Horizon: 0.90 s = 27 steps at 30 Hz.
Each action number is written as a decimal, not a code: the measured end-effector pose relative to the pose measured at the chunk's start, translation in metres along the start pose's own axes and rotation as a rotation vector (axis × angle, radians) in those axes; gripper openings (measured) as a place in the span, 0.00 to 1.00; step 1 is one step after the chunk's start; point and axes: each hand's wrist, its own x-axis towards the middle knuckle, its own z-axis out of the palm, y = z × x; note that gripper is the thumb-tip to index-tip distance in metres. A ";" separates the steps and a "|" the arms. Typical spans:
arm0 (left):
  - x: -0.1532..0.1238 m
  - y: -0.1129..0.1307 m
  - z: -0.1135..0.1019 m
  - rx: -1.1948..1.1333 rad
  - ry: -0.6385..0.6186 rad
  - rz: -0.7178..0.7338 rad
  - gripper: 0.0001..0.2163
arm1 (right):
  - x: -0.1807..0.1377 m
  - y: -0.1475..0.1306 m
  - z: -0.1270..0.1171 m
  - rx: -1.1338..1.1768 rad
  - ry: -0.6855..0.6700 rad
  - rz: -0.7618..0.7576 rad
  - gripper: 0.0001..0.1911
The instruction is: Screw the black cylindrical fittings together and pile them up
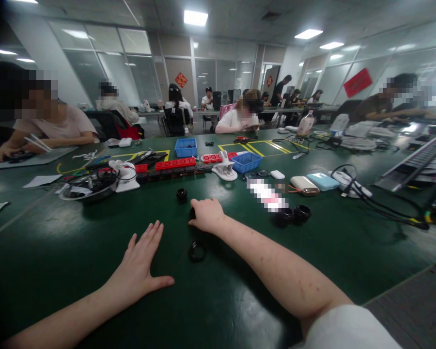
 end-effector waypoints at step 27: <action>0.005 0.002 -0.010 -0.037 -0.232 -0.003 0.46 | -0.046 0.065 0.009 0.001 0.086 0.316 0.16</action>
